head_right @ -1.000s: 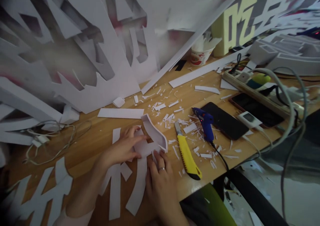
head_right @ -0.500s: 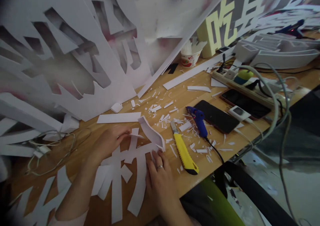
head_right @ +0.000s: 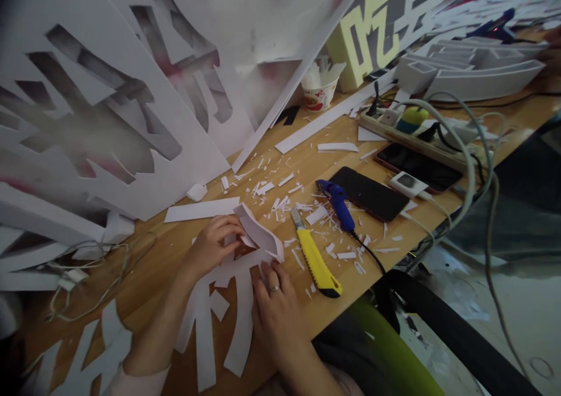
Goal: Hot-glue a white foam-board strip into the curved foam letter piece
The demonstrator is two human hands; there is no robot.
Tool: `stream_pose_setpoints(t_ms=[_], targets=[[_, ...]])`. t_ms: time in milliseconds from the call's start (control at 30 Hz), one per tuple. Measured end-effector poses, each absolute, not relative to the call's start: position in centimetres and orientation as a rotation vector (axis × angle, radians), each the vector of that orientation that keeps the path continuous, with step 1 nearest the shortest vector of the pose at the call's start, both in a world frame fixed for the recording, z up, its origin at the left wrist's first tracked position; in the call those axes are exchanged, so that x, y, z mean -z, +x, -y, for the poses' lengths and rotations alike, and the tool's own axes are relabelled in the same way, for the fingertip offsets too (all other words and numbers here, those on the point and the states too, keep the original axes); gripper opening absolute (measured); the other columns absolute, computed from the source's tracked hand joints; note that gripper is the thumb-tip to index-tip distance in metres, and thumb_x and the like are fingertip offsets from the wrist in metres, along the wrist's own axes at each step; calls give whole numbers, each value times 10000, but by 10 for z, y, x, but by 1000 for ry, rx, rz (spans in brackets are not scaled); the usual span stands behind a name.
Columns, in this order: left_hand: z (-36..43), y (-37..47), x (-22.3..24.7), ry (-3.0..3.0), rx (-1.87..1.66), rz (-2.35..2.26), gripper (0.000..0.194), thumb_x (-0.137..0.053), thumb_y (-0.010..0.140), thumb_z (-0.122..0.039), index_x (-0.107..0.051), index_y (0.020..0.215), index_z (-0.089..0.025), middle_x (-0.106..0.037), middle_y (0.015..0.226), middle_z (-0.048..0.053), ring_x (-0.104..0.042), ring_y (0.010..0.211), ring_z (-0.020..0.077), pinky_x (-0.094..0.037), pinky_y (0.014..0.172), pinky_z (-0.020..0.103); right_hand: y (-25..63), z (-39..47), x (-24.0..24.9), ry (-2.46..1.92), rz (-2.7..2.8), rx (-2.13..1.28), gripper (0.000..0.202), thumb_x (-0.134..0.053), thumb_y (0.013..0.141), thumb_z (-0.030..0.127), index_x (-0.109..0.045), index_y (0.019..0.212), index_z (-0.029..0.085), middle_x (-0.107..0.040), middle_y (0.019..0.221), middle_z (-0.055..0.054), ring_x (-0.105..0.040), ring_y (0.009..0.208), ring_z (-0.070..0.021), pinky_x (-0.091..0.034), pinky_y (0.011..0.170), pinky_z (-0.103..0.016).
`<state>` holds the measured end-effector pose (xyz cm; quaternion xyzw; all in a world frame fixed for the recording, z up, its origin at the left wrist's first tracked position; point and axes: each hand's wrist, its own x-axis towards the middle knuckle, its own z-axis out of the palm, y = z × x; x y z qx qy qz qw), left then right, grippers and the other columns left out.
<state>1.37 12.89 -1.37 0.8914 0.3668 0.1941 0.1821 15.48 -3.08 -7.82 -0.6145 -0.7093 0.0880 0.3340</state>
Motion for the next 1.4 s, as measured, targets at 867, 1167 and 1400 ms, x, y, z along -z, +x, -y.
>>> stream_pose_setpoints(t_ms=[867, 1167, 1400], targets=[[-123, 26, 39, 2478, -902, -1085, 126, -776, 810, -312, -691, 797, -220, -647, 870, 27, -620, 932, 207, -532, 868, 391, 152, 33, 81, -1630, 1965, -204, 410, -514, 807, 13, -659, 1184, 89, -584, 1353, -175, -409, 1320, -389, -566, 982, -503], [-117, 22, 49, 2519, -1013, -950, 91, -654, 868, -198, -608, 945, -215, -624, 930, 62, -606, 1047, 238, -548, 924, 421, 159, 34, 96, -1614, 2045, 23, 441, -518, 798, 112, -665, 1212, 150, -629, 1340, -121, -511, 1265, -359, -570, 892, -418], [-126, 28, 48, 2500, -860, -830, 148, -574, 864, -148, -564, 1004, -197, -657, 891, 86, -632, 1024, 253, -590, 878, 422, 151, 30, 117, -1602, 1955, 149, 416, -521, 799, 68, -707, 1156, 173, -748, 1123, -115, -683, 1042, -277, -521, 893, -367]])
